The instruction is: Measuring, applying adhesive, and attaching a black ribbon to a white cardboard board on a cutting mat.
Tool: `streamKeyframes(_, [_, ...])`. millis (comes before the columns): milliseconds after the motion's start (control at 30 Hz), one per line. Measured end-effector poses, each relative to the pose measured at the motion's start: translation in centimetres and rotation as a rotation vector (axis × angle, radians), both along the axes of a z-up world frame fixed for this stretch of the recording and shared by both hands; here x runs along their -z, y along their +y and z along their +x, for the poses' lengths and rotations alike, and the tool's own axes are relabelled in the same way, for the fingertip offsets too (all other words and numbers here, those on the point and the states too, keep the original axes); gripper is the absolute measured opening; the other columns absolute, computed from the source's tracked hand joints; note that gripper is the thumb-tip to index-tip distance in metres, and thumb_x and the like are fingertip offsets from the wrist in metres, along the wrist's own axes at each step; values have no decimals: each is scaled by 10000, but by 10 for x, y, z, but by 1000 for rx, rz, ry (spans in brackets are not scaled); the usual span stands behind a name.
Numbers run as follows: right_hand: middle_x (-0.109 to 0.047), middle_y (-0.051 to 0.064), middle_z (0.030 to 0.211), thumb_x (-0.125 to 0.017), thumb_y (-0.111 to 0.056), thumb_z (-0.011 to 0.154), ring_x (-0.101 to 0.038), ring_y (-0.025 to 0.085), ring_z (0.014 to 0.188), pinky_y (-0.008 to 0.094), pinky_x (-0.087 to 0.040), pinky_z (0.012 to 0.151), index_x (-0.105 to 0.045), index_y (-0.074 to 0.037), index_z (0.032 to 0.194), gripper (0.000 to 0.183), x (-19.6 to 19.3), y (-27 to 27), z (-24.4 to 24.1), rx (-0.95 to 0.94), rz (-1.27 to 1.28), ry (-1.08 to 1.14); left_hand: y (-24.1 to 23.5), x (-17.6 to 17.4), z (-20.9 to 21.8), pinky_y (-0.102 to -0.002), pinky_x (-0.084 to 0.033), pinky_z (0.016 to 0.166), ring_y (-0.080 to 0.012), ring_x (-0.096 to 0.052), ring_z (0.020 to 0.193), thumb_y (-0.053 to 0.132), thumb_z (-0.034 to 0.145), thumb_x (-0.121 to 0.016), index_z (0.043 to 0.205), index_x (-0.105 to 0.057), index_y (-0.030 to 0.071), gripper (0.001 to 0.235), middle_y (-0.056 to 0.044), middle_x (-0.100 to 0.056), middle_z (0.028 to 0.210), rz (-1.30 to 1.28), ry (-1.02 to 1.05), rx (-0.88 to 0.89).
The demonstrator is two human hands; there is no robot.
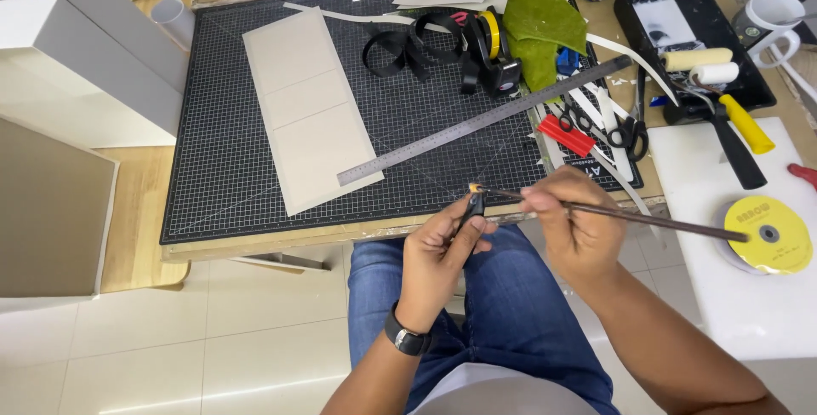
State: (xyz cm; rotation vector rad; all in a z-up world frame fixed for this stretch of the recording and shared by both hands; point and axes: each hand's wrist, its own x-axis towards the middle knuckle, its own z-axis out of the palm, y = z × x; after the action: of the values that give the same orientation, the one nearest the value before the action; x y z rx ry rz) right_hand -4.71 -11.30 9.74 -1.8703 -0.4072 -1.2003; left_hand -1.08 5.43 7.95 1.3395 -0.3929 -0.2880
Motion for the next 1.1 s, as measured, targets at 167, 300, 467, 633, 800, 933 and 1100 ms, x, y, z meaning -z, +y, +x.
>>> streamKeyframes(167, [-671, 99, 648, -558, -42, 1026, -631, 208, 556, 291, -523, 578, -659, 20, 879, 189, -5, 2, -9, 20, 31, 14, 1, -4, -2, -274, -648, 677, -161, -742, 718, 35, 976, -665, 1304, -648, -105, 357, -237, -789, 895, -37, 33, 10])
streamKeyframes(300, [-671, 113, 661, -569, -41, 1031, -618, 208, 552, 285, -513, 579, -661, 20, 887, 181, 23, -9, -2, 20, 65, 10, -1, 0, -1, -279, -653, 668, -156, -740, 706, 43, 968, -680, 1270, -667, -105, 336, -230, -789, 892, -60, 68, 21])
streamKeyframes(467, [-639, 113, 655, -506, -99, 1086, -572, 163, 555, 253, -496, 568, -613, 35, 897, 256, 4, -20, -11, 62, 158, 2, 4, 5, 0, -294, -660, 667, -171, -755, 711, 53, 976, -670, 1254, -683, -87, 312, -230, -794, 903, -71, 100, 26])
streamKeyframes(633, [-651, 109, 796, -459, -186, 1142, -653, 140, 591, 196, -501, 529, -528, -65, 986, 209, 24, -29, -17, 99, 506, -23, 5, 9, 2, -323, -668, 685, -191, -767, 736, 73, 980, -665, 1233, -690, -99, 307, -241, -801, 928, -78, 96, 45])
streamKeyframes(800, [-664, 78, 923, -524, -209, 1142, -649, 174, 648, 215, -545, 545, -529, -150, 1062, 100, 28, -27, -30, 145, 816, 21, 11, 6, 4, -275, -664, 741, -185, -775, 785, 187, 981, -651, 1263, -695, 8, 337, -153, -807, 1025, -61, 105, 119])
streamKeyframes(933, [-670, 60, 932, -519, -216, 1147, -665, 163, 651, 203, -530, 538, -537, -154, 1074, 97, 31, -29, -34, 101, 802, 40, 11, 3, 3, -275, -670, 730, -190, -778, 780, 172, 989, -644, 1222, -709, 3, 295, -145, -805, 1036, -61, 53, 119])
streamKeyframes(1100, [-666, 75, 921, -528, -224, 1147, -640, 184, 615, 214, -498, 529, -524, -159, 1058, 110, 37, -32, -37, 161, 824, 48, 9, 4, 2, -285, -677, 741, -192, -780, 798, 172, 990, -643, 1185, -711, 2, 268, -152, -801, 1038, -64, 86, 138])
